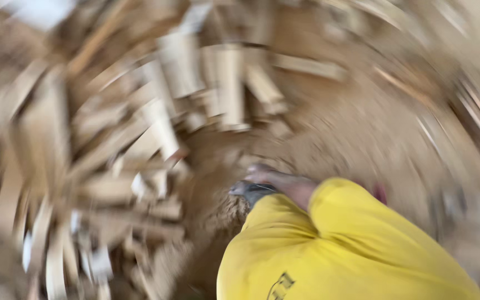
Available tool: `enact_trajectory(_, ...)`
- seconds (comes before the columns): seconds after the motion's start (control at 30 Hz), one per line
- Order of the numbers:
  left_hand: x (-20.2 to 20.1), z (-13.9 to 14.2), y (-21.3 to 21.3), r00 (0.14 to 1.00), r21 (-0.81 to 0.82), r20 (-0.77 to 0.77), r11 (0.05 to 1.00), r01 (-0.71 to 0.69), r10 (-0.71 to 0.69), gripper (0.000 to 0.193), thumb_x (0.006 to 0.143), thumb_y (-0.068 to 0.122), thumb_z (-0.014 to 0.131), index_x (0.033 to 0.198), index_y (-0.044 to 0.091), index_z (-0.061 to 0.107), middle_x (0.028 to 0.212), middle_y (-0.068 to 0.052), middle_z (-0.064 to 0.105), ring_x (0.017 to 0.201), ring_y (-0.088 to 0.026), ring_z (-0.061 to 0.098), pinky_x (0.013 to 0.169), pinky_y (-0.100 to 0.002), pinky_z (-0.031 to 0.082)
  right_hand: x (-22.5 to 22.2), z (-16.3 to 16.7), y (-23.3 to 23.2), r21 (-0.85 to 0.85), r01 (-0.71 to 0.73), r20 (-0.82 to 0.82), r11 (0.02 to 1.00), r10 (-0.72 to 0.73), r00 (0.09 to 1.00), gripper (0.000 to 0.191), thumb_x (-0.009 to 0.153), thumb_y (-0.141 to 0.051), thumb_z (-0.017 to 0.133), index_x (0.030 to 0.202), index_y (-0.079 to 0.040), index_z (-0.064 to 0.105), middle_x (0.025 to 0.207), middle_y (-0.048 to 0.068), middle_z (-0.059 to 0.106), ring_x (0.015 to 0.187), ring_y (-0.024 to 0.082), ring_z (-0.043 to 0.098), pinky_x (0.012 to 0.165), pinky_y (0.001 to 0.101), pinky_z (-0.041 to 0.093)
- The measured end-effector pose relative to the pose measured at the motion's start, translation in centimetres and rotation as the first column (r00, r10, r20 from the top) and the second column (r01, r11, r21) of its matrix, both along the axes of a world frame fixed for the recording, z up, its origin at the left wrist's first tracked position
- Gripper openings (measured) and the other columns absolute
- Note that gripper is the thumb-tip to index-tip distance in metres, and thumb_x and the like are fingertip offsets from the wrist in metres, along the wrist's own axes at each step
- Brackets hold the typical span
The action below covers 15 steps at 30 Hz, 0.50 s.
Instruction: The person cuts curved shapes from wooden boards on a bandsaw, guiding each board by hand through the blade and turning the wood to follow a curved line. They set cut pieces aside, pick up new boards from the scrap-covered floor, and repeat the cutting cycle.
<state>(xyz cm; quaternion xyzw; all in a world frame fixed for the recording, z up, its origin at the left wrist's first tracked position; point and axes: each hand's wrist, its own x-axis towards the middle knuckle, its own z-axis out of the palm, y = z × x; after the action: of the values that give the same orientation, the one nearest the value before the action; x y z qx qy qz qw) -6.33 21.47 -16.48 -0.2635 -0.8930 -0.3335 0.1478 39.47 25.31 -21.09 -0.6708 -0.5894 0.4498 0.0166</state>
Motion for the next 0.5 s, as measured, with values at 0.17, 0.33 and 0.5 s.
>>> enact_trajectory(0.17, 0.0, 6.4, -22.3, 0.858, 0.066, -0.016, 0.856, -0.512, 0.514, 0.016, 0.098, 0.027, 0.064, 0.100, 0.016, 0.076, 0.099, -0.007, 0.073, 0.094, -0.025, 0.063, 0.084, -0.045, 0.049, -1.8, 1.4, 1.3, -0.019, -0.257, -0.065, 0.966, 0.255, 0.965, 0.049, 0.087, -0.052, 0.068, 0.104, -0.006, 0.076, 0.102, 0.014, 0.079, 0.093, 0.023, 0.075, 0.082, 0.0379, 0.056)
enact_trajectory(0.33, 0.2, 4.8, -33.8, 0.700, 0.136, 0.037, 0.690, -0.711, 0.714, 0.016, 0.099, 0.028, 0.064, 0.101, 0.017, 0.075, 0.099, -0.006, 0.073, 0.095, -0.025, 0.063, 0.085, -0.045, 0.049, -10.3, 1.6, 0.8, -0.061, -0.731, 0.074, 0.679, 0.734, 0.676, 0.046, 0.091, -0.045, 0.069, 0.103, -0.001, 0.076, 0.098, 0.015, 0.077, 0.088, 0.024, 0.072, 0.079, 0.0379, 0.056)
enact_trajectory(0.5, -3.1, 8.6, -34.9, 0.670, 0.109, 0.160, 0.661, -0.742, 0.725, 0.016, 0.096, 0.030, 0.066, 0.102, 0.018, 0.075, 0.101, -0.004, 0.074, 0.097, -0.024, 0.064, 0.088, -0.045, 0.047, -17.2, 3.6, -2.4, -0.071, -0.760, -0.030, 0.646, 0.760, 0.649, 0.040, 0.089, -0.034, 0.074, 0.110, 0.000, 0.076, 0.098, 0.014, 0.079, 0.087, 0.020, 0.073, 0.078, 0.0349, 0.057)
